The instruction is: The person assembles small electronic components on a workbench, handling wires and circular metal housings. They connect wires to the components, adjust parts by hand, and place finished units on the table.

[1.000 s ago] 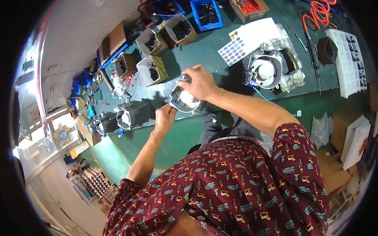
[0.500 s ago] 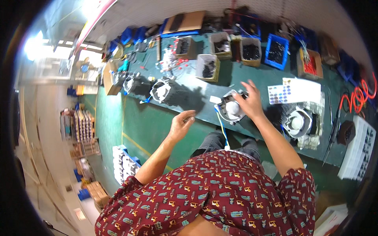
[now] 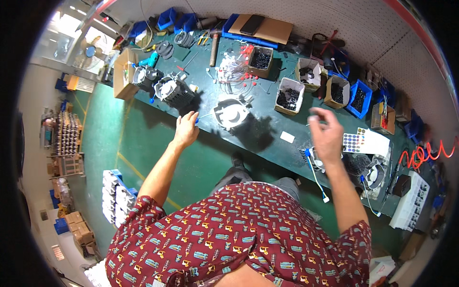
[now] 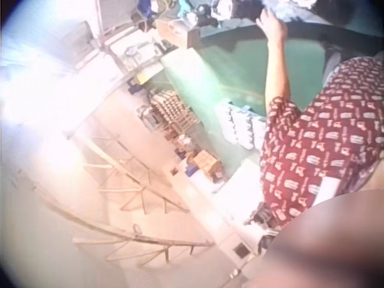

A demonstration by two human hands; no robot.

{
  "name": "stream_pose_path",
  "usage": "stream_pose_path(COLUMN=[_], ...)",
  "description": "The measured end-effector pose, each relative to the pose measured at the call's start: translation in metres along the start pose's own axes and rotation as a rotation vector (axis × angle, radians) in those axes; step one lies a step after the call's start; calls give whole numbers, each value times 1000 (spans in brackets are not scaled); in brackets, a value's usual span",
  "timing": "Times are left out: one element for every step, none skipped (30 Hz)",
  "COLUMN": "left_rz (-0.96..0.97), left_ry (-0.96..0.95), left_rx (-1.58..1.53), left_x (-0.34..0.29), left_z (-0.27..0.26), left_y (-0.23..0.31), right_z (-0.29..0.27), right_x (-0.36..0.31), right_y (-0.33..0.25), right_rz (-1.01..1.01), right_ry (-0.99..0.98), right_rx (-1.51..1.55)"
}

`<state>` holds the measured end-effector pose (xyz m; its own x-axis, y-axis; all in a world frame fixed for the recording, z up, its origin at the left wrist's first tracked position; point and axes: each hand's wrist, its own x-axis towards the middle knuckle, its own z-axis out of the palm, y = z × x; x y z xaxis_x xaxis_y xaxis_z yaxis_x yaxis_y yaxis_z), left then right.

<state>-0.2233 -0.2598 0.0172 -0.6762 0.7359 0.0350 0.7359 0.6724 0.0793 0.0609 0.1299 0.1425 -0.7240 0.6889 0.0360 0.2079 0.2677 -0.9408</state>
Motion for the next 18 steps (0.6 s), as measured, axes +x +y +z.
stream_pose_path(left_rz=[67,34,15,-12,10,10,14,12,-42,-69,-95,-122,-156,-260,-368,-476,-376,-370], left_ry=[8,-122,-254,-388,-359,-411,-465,-514,-555,-525,-494,-465,-409,-432,-455,-478,-344,-318], left_rx=[24,-63,-148,-220,-329,-385,-440,-490,-575,-583,-592,-602,-634,-731,-821,-911,-916,-946], left_x=[-1,8,22,27,25,26,31,35,37,36,34,32,30,28,29,28,23,19], left_z=[11,12,5,1,8,6,-6,-14,-16,-15,-14,-14,-15,-16,-36,-46,-23,-21], left_y=[-15,-20,-20,-25,-35,-38,-39,-40,-44,-47,-49,-50,-52,-52,-46,-43,-47,-49], right_z=[34,71,107,145,184,220,252,282,307,328,343,354,360,363,367,370,371,373], right_x=[-2,-6,-9,-13,-18,-22,-28,-34,-40,-44,-49,-51,-51,-51,-51,-51,-52,-52], right_y=[-14,-25,-25,-29,-23,-23,-21,-19,-24,-26,-27,-28,-27,-26,-27,-28,-29,-34], right_rz=[3,-7,54,177,269,370,494,613,706,798,865,932,1023,1052,1081,1109,1101,1111], right_ry=[-71,-142,-226,-359,-483,-557,-584,-615,-639,-662,-660,-655,-628,-625,-626,-626,-684,-713], right_rx=[51,151,165,206,256,230,257,288,282,278,347,414,513,524,539,553,537,560])
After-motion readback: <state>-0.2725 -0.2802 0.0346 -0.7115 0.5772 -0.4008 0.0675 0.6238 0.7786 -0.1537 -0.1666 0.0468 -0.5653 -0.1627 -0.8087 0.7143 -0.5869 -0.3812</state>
